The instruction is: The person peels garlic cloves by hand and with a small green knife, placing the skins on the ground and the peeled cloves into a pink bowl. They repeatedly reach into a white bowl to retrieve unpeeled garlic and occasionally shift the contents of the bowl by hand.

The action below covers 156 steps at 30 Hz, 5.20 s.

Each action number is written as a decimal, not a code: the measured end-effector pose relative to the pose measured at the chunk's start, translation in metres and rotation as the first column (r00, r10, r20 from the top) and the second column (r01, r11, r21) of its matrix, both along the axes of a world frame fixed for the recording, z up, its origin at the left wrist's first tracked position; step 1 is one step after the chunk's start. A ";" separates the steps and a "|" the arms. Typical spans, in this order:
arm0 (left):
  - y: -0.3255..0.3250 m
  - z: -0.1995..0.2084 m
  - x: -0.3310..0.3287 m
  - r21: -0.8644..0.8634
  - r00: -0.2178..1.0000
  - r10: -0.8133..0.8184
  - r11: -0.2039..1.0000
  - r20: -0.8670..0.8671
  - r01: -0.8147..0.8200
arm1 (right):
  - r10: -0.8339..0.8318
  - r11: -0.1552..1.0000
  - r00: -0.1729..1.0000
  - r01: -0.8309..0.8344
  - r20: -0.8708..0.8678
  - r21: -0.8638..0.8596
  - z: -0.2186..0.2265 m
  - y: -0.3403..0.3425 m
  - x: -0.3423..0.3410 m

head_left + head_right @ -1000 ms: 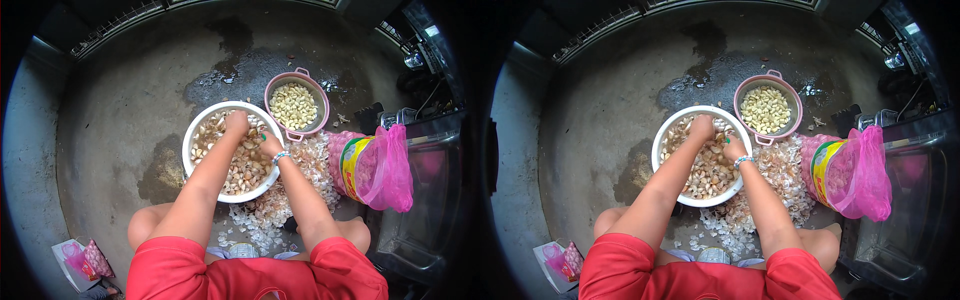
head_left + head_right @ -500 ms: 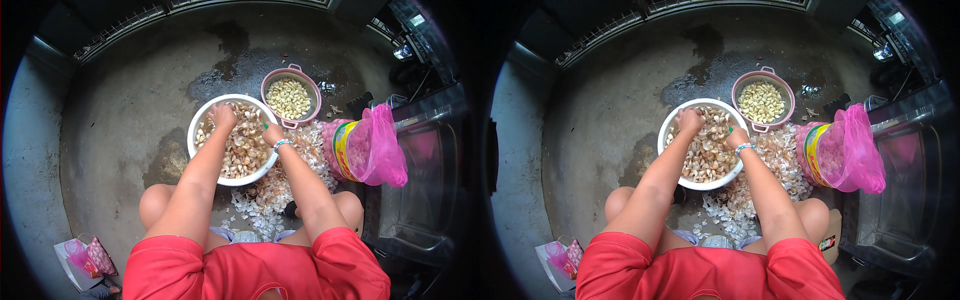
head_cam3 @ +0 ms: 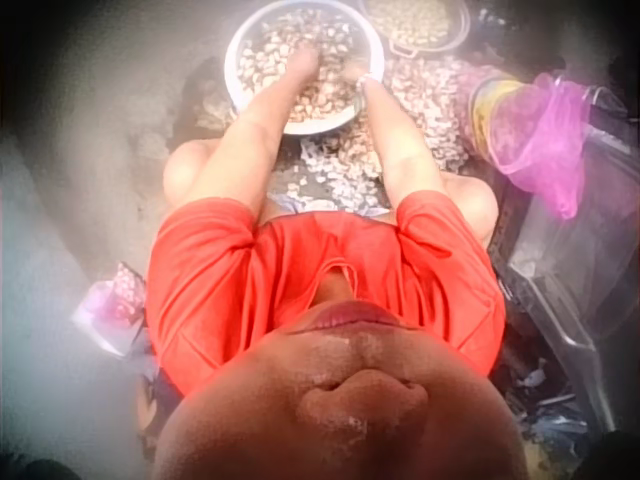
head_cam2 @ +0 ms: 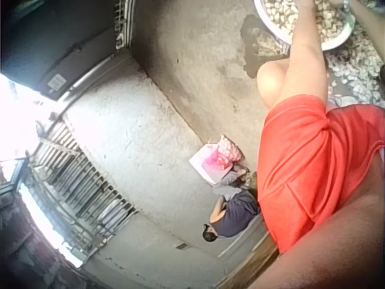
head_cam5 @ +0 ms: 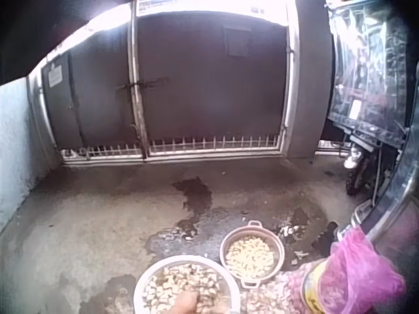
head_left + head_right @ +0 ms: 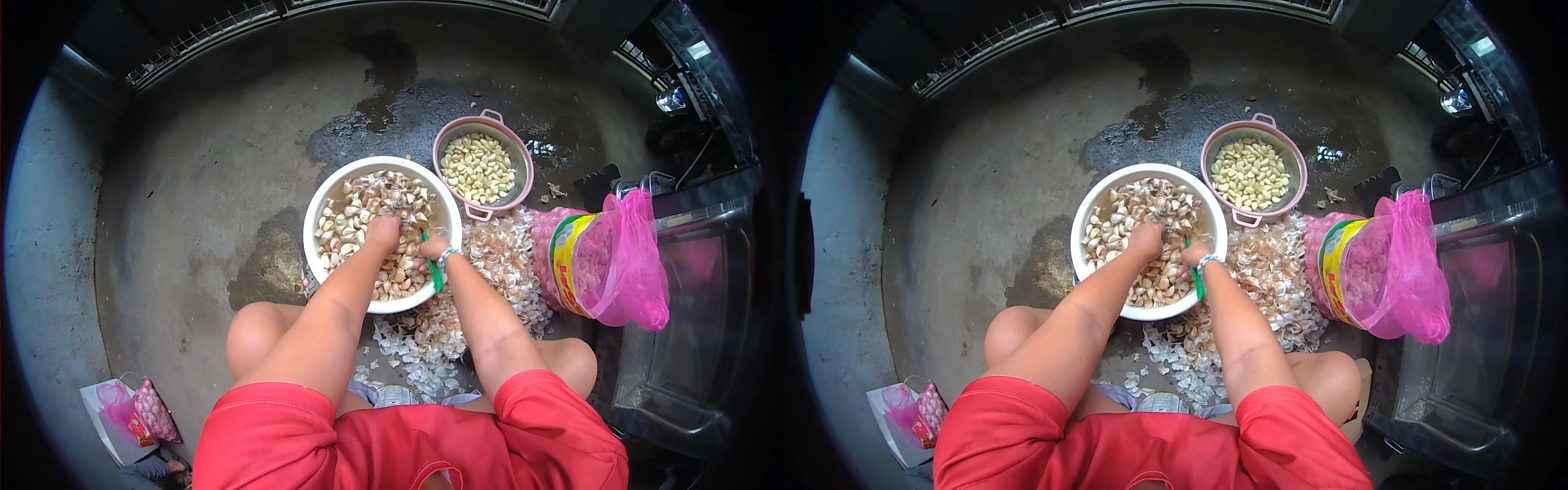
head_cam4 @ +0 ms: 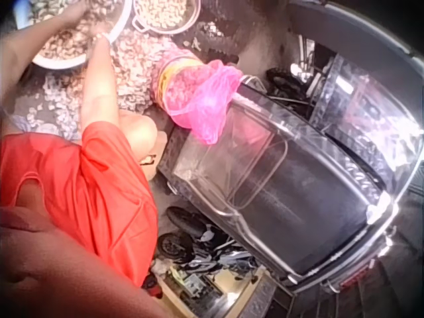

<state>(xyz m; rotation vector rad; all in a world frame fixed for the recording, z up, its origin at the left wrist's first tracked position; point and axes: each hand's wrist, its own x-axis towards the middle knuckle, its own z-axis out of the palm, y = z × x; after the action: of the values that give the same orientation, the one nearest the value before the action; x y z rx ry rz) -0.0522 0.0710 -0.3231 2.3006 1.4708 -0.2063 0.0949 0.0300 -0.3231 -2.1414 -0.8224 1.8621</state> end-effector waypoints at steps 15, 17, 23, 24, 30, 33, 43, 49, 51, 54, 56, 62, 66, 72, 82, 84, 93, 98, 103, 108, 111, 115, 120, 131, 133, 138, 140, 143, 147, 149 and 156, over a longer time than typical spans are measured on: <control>0.021 0.058 -0.020 -0.325 0.996 0.084 0.943 0.008 -0.077 | 0.339 0.935 0.940 -0.341 0.028 0.098 0.085 0.009 0.006; 0.040 0.092 -0.029 -0.414 0.974 0.148 0.908 0.169 -0.066 | 0.376 0.909 0.921 -0.388 0.103 0.151 0.149 0.015 0.013; 0.032 0.226 -0.027 -0.790 0.600 0.530 0.514 0.600 0.335 | 0.349 0.872 0.937 -0.337 0.032 0.355 0.286 -0.013 0.034; 0.026 0.247 -0.028 -0.760 0.541 0.534 0.474 0.650 0.445 | 0.345 0.858 0.934 -0.275 -0.092 0.434 0.303 -0.023 0.038; -0.035 0.306 -0.023 -0.623 0.168 0.698 0.471 0.696 0.624 | 0.278 0.441 0.960 -0.168 0.043 0.882 0.337 -0.066 0.046; -0.059 0.309 -0.012 -0.568 0.099 0.708 0.466 0.699 0.679 | 0.162 0.404 0.986 -0.093 0.029 0.910 0.330 -0.078 0.044; -0.066 0.294 0.002 -0.516 -0.023 0.692 0.558 0.721 0.650 | 0.097 0.364 0.950 -0.311 0.296 0.878 0.337 -0.090 0.039; -0.063 0.298 0.007 -0.504 -0.028 0.644 0.623 0.764 0.598 | 0.086 0.257 0.959 -0.284 0.271 0.924 0.332 -0.084 0.039; -0.064 0.298 0.010 -0.487 -0.109 0.670 0.632 0.734 0.603 | 0.074 0.199 0.968 -0.250 0.240 0.948 0.330 -0.082 0.036; -0.069 0.303 0.017 -0.579 -0.212 0.746 0.635 0.631 0.512 | -0.119 0.108 0.888 -0.433 0.444 0.895 0.330 -0.083 0.032; -0.070 0.307 0.018 -0.605 -0.215 0.791 0.586 0.573 0.539 | -0.176 0.027 0.765 -0.625 0.620 0.780 0.337 -0.084 0.030; -0.073 0.306 0.027 -0.740 -0.180 0.848 0.524 0.499 0.422 | -0.045 0.000 0.649 -0.760 0.760 0.649 0.340 -0.090 0.043; -0.079 0.310 0.026 -0.777 -0.145 0.845 0.531 0.514 0.338 | 0.210 0.272 0.467 -0.872 0.859 0.407 0.361 -0.100 0.066; -0.081 0.307 0.036 -0.706 -0.130 0.828 0.537 0.545 0.463 | 0.025 0.474 0.638 -0.685 0.770 0.553 0.353 -0.104 0.097; -0.081 0.311 0.032 -0.576 -0.073 0.678 0.671 0.731 0.466 | -0.027 0.317 0.993 0.121 -0.119 0.941 0.349 -0.095 0.053; -0.079 0.312 0.029 -0.565 -0.051 0.663 0.673 0.747 0.477 | 0.034 0.236 0.999 -0.035 0.028 0.971 0.352 -0.095 0.057; -0.084 0.319 0.031 -0.534 0.001 0.582 0.745 0.813 0.400 | -0.142 0.045 0.950 -0.275 0.279 0.960 0.353 -0.091 0.045; -0.090 0.320 0.036 -0.519 -0.049 0.548 0.815 0.835 0.259 | -0.207 0.073 0.953 -0.210 0.221 0.975 0.337 -0.086 0.037; -0.086 0.320 0.035 -0.455 -0.004 0.471 0.855 0.882 0.248 | -0.044 0.495 0.839 0.490 -0.543 0.717 0.328 -0.085 0.044; -0.085 0.322 0.032 -0.556 -0.038 0.595 0.770 0.803 0.313 | -0.031 0.418 0.938 0.325 -0.344 0.848 0.332 -0.084 0.039; -0.086 0.319 0.032 -0.568 -0.005 0.586 0.788 0.810 0.238 | -0.162 0.075 0.965 -0.197 0.207 0.977 0.335 -0.083 0.028; -0.088 0.316 0.037 -0.526 -0.024 0.544 0.821 0.839 0.225 | -0.171 0.120 0.979 -0.094 0.114 0.988 0.323 -0.080 0.032; -0.083 0.312 0.034 -0.436 0.004 0.445 0.876 0.896 0.207 | -0.188 0.410 0.905 0.425 -0.381 0.807 0.323 -0.081 0.024; -0.080 0.320 0.031 -0.684 -0.071 0.742 0.647 0.666 0.337 | -0.162 0.264 0.905 0.424 -0.393 0.866 0.316 -0.077 0.022; -0.074 0.319 0.024 -0.647 0.005 0.698 0.662 0.716 0.379 | -0.106 0.288 0.837 0.543 -0.537 0.789 0.318 -0.075 0.032; -0.063 0.315 0.014 -0.654 0.121 0.676 0.628 0.727 0.422 | -0.243 0.262 0.967 0.138 -0.073 0.955 0.333 -0.076 0.059; -0.051 0.302 0.020 -0.705 0.180 0.692 0.625 0.699 0.336 | -0.190 0.352 0.955 -0.149 0.227 0.924 0.324 -0.077 0.083; -0.019 0.273 0.047 -0.677 0.318 0.634 0.735 0.705 0.034 | 0.011 0.605 0.797 -0.486 0.604 0.631 0.295 -0.073 0.114; 0.030 0.259 0.110 -0.554 0.239 0.560 0.827 0.793 -0.099 | 0.184 0.685 0.587 -0.652 0.789 0.325 0.276 -0.065 0.126; 0.071 0.219 0.116 -0.116 0.485 0.306 0.917 0.819 -0.382 | 0.229 0.693 0.610 -0.649 0.758 0.314 0.285 -0.056 0.110; 0.066 0.089 0.056 -0.139 0.968 0.237 0.965 0.082 -0.224 | 0.225 0.680 0.637 -0.645 0.737 0.349 0.291 -0.062 0.110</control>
<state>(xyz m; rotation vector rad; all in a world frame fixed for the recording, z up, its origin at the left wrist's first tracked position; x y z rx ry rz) 0.0041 0.1370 -0.2342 1.9901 1.6104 -0.1159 0.2051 -0.0322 -0.0322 -2.2219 -1.9693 0.6908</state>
